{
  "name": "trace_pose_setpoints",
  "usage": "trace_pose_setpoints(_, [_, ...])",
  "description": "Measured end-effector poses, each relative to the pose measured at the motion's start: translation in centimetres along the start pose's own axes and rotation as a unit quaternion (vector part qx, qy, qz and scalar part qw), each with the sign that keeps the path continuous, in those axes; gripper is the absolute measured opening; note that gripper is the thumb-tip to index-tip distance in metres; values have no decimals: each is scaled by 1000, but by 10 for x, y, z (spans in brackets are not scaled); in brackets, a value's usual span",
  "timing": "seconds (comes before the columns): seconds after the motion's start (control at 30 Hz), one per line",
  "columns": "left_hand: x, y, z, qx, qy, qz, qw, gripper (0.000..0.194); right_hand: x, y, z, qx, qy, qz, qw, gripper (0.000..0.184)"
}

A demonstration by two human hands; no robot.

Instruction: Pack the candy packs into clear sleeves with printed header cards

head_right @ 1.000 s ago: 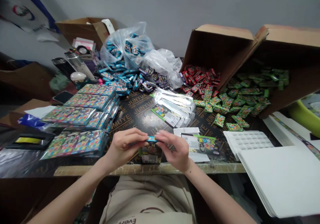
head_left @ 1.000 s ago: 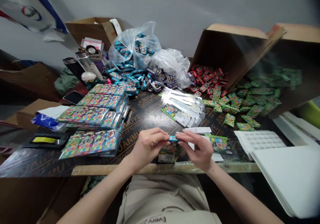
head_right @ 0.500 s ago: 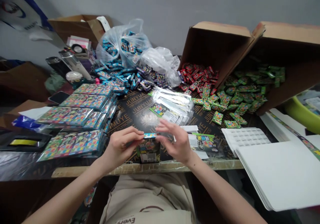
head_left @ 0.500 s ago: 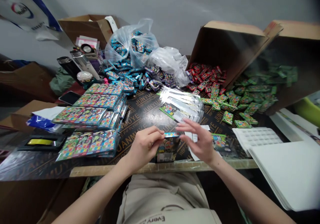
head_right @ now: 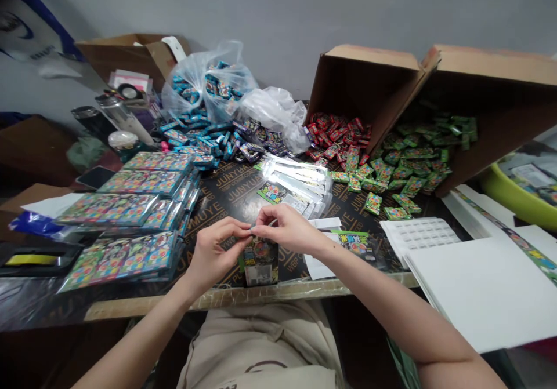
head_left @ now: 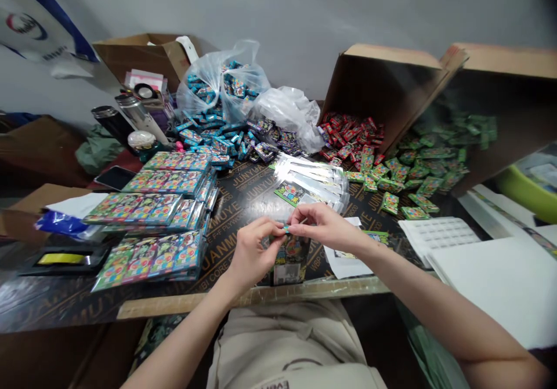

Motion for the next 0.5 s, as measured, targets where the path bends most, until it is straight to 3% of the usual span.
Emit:
trace_pose_setpoints(0.27, [0, -9, -4, -66, -4, 26, 997, 7, -4, -2, 2, -20, 5, -69, 997, 14])
trace_pose_setpoints(0.37, [4, -18, -5, -75, 31, 0, 997, 4, -11, -9, -1, -115, -6, 18, 993, 21])
trace_pose_setpoints(0.43, [7, -22, -9, -63, 95, -63, 991, 18, -19, -14, -5, -167, -39, 120, 978, 31])
trace_pose_setpoints(0.5, [10, -21, -18, -30, 168, -128, 977, 31, -30, -14, -9, -193, -72, 190, 960, 29])
Point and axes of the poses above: each hand's wrist, its own z-axis towards the middle knuckle, its own y-axis out of the back of the hand, x = y × z, the point moved 2 cm from there along z, towards the middle knuckle, and after that the axes turned 12 degrees about y, right-handed, at the moved point
